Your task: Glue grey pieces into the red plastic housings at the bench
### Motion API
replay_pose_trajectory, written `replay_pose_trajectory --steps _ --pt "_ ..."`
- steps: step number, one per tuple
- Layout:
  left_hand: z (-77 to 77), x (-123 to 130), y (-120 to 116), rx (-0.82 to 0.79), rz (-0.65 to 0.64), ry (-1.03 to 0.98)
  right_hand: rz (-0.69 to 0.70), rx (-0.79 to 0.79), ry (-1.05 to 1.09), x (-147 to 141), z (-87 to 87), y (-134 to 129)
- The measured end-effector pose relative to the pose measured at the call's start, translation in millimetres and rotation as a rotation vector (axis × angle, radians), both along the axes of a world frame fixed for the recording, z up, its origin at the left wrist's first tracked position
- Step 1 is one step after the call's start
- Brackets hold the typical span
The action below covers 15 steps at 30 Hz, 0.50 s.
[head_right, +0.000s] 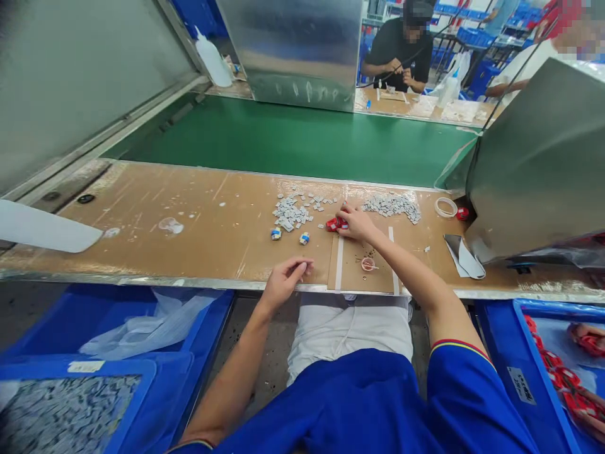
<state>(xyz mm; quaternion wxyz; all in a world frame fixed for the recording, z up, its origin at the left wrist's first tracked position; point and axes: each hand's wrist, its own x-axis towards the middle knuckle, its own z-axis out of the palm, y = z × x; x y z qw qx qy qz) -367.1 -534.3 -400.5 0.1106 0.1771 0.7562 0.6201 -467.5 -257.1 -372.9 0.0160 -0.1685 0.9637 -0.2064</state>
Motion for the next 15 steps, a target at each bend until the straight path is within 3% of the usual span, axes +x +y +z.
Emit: replay_pose_trajectory --steps 3,5,8,10,12,15 --pt "12.8 -53 42 -0.223 0.024 0.305 0.035 0.047 -0.039 5 8.6 13" --pt "18.2 -82 76 -0.443 -0.036 0.402 -0.006 0.027 -0.012 20 21.0 27" --pt "17.1 -109 107 -0.513 -0.084 0.366 -0.191 -0.126 0.104 71 37.3 52" --pt "13.2 -111 110 -0.516 -0.076 0.347 -0.304 -0.298 0.138 118 38.9 69" --pt "9.3 -103 102 -0.366 -0.045 0.294 -0.396 -0.474 0.125 165 30.1 83" --pt "5.3 -72 87 0.204 -0.056 -0.045 -0.548 -0.656 0.126 217 3.4 95"
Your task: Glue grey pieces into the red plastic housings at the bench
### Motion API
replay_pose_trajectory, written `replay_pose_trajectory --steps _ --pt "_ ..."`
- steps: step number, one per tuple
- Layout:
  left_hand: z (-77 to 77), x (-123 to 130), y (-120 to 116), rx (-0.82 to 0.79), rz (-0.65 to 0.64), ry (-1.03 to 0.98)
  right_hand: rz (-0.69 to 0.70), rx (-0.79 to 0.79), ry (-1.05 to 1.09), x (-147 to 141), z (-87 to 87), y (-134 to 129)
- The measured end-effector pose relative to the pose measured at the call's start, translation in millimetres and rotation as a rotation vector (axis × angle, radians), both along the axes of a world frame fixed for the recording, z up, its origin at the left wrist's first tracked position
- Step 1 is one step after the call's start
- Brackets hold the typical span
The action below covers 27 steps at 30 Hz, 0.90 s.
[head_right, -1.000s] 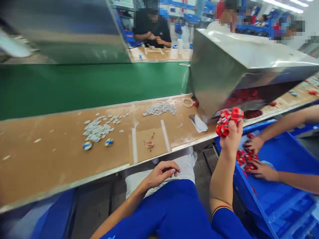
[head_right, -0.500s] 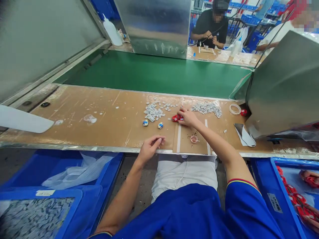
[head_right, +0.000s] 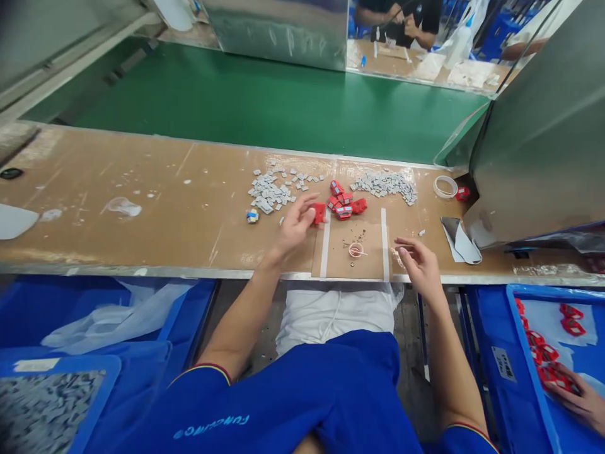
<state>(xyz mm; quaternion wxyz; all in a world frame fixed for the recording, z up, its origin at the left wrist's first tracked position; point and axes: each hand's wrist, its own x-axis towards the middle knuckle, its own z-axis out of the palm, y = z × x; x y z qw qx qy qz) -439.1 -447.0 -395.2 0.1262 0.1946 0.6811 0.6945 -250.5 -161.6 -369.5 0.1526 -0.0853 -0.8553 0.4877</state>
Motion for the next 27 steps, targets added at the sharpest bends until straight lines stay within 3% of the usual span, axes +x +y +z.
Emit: replay_pose_trajectory --steps 3,5,7,13,20,27 --pt "-3.2 39 -1 0.473 -0.036 -0.445 -0.030 -0.076 -0.017 18 -27.0 -1" --pt "-6.0 61 5 0.618 0.021 -0.606 0.026 -0.072 -0.026 16 -38.2 -9" --pt "-9.6 78 13 0.666 0.048 -0.661 0.081 -0.035 0.005 8 -43.2 -21" --pt "-22.7 103 19 0.615 -0.031 -0.590 0.159 0.133 0.149 -19 -40.0 -53" --pt "-41.7 101 6 0.511 0.004 -0.423 0.219 0.152 0.244 -37 -37.6 -66" --pt "-50.9 100 1 0.361 -0.073 -0.259 0.058 0.167 0.429 -51 -39.7 -63"
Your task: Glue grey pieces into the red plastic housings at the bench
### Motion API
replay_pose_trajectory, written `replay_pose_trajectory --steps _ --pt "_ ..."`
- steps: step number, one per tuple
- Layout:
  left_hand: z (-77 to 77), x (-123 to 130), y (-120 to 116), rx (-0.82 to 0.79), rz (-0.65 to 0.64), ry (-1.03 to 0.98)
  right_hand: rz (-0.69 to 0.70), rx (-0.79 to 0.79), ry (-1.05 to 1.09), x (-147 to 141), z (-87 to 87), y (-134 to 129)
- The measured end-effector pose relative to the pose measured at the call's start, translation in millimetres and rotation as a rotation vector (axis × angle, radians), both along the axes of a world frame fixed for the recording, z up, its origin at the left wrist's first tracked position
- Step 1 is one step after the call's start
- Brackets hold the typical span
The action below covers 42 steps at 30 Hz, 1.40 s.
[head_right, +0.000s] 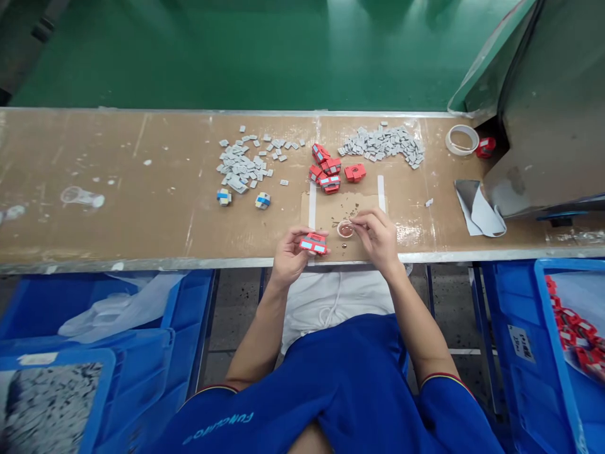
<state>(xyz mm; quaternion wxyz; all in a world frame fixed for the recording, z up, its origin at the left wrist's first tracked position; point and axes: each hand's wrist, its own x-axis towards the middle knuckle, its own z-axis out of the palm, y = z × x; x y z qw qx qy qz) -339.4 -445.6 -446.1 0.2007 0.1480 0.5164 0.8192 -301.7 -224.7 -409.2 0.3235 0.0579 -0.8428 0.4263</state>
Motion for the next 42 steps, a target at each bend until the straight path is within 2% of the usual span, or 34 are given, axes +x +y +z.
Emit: replay_pose_trajectory --steps 4,11,16,19,22,27,33,37,42 --pt "0.8 3 -1 -0.087 0.032 0.083 -0.043 -0.050 -0.026 0 -8.2 0" --pt "5.4 13 -3 -0.291 0.126 0.066 -0.197 -0.520 -0.240 17 -24.7 -7" --pt "7.5 15 -5 -0.354 0.126 0.075 -0.199 -0.620 -0.244 19 -15.6 -10" --pt "7.5 15 -5 -0.392 0.119 0.112 -0.169 -0.613 -0.180 23 -4.0 -18" --pt "6.9 15 -5 -0.400 0.112 0.124 -0.085 -0.518 -0.161 29 2.5 -30" --pt "5.7 15 -5 -0.385 0.088 0.100 -0.039 -0.355 -0.208 30 -0.1 -43" --pt "6.5 16 -5 -0.384 0.099 0.125 -0.020 -0.296 -0.193 28 -2.2 -46" --pt "7.2 17 -6 -0.387 0.098 0.120 -0.058 -0.249 -0.233 27 -3.1 -46" --pt "6.0 16 -6 -0.377 0.097 0.131 -0.062 -0.246 -0.228 29 1.3 -47"
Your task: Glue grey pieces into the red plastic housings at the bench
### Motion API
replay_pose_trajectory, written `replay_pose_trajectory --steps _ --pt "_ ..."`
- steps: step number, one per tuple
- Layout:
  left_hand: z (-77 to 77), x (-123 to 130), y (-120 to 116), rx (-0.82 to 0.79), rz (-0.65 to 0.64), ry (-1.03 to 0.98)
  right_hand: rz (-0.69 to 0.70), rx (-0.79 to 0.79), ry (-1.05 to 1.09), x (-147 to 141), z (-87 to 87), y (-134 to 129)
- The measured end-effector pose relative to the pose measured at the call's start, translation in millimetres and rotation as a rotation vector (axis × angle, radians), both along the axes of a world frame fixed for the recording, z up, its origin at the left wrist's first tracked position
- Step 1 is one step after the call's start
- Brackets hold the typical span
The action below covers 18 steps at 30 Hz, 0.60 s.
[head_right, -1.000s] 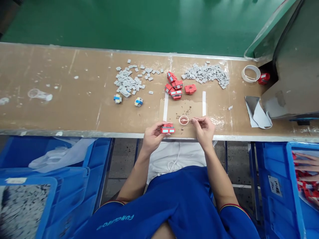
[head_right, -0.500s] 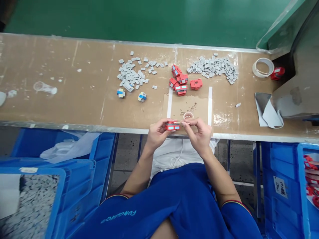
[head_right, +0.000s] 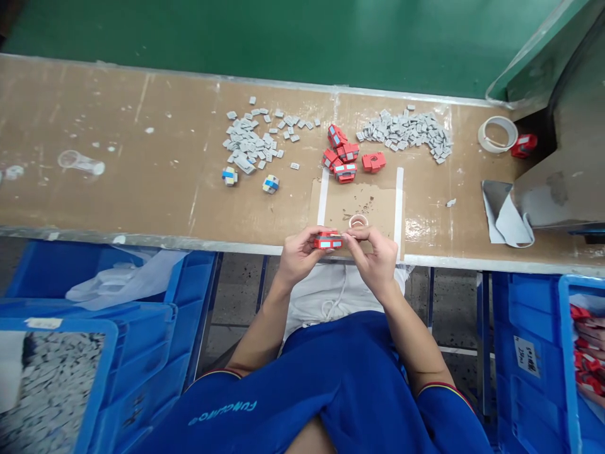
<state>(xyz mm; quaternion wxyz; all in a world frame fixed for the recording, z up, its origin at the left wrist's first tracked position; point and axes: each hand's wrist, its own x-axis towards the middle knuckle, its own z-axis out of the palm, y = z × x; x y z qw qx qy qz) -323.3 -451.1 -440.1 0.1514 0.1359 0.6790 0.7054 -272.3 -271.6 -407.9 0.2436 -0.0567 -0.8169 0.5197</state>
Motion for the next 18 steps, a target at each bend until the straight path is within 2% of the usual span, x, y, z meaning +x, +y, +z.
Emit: replay_pose_trajectory --steps 4,7,9,12,15,17,18 --pt "-0.2 -1 0 -0.004 -0.006 0.023 -0.055 -0.017 0.056 4 7.0 13" --pt "-0.2 -1 -1 0.003 -0.003 0.004 -0.148 0.053 0.073 2 6.4 29" --pt "-1.1 -2 -2 0.008 -0.004 -0.014 -0.159 0.111 0.062 0 2.7 36" --pt "-4.4 -2 -3 0.027 -0.005 -0.026 -0.089 0.191 0.020 -2 -2.5 35" --pt "-7.4 -3 -4 0.039 0.002 -0.018 0.057 0.233 -0.006 -6 0.7 37" --pt "-7.9 -3 -4 0.034 -0.001 -0.009 0.110 0.262 0.009 -16 8.1 53" --pt "-7.6 -3 -4 0.032 -0.006 -0.005 0.091 0.288 0.015 -26 12.2 68"
